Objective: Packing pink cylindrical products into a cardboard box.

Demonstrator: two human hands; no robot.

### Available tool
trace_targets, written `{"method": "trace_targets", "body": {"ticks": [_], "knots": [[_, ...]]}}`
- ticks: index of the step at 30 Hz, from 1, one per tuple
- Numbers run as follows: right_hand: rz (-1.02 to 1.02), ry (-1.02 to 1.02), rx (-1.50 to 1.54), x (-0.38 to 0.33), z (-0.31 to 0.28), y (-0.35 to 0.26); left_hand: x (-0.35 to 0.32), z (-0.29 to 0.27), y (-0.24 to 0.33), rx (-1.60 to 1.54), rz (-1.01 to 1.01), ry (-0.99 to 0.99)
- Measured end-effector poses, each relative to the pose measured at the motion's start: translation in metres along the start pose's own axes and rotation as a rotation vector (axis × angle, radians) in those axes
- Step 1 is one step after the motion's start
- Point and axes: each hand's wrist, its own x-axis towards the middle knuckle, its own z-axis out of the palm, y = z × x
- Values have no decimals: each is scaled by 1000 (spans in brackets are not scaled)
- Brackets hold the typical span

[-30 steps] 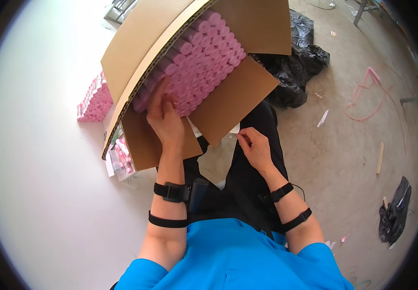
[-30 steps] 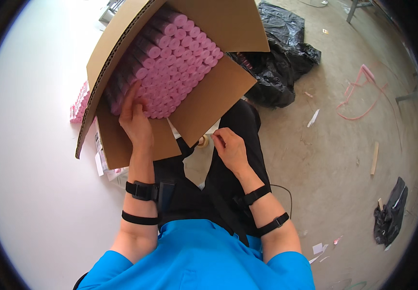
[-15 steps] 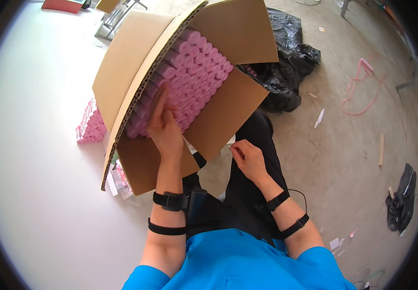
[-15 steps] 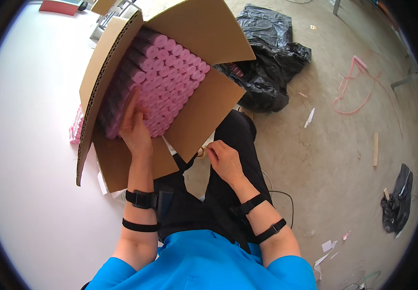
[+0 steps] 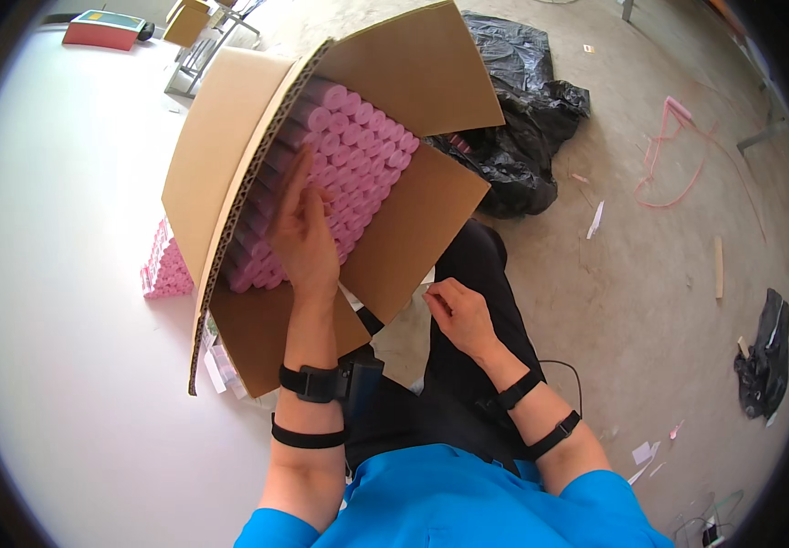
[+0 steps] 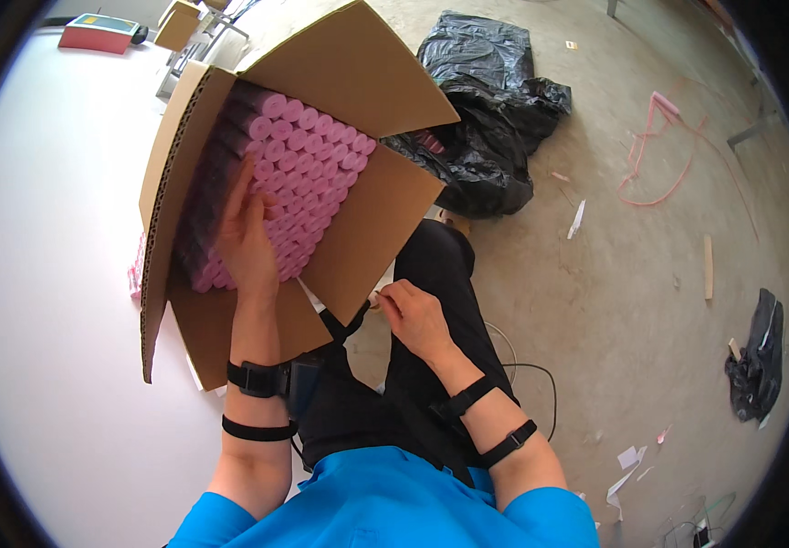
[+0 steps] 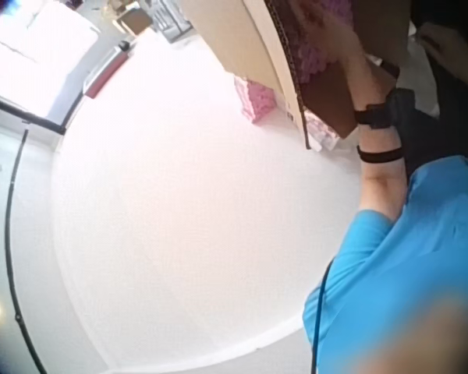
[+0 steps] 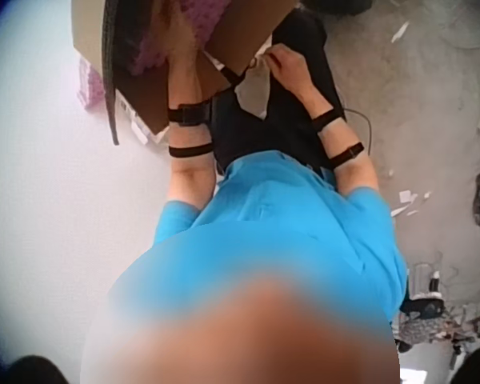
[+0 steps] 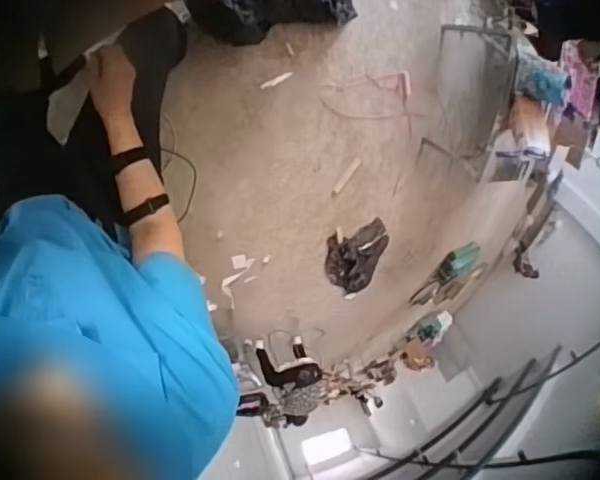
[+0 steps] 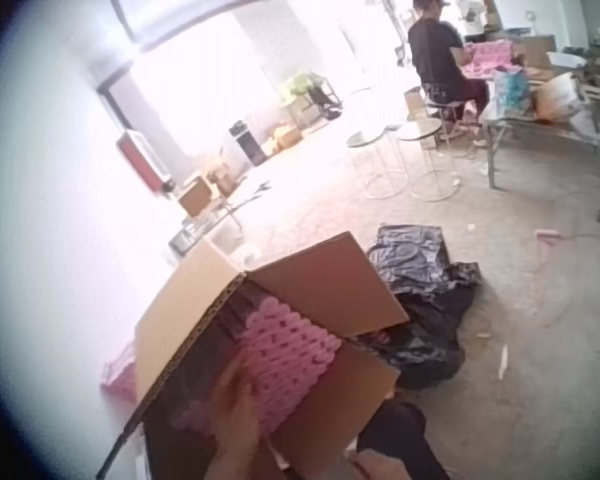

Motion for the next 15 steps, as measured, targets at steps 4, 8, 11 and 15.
{"method": "trace_targets", "body": {"ticks": [4, 8, 11, 15], "knots": [[3, 0, 10, 1, 0, -1, 11, 11, 11, 26, 153, -85], [2, 6, 6, -1, 1, -1, 24, 15, 13, -18, 37, -99], [2, 10, 10, 0, 3, 0, 22, 14, 9, -50, 19, -114], [-41, 23, -1, 0, 4, -1, 13, -5, 32, 107, 142, -181]]}}
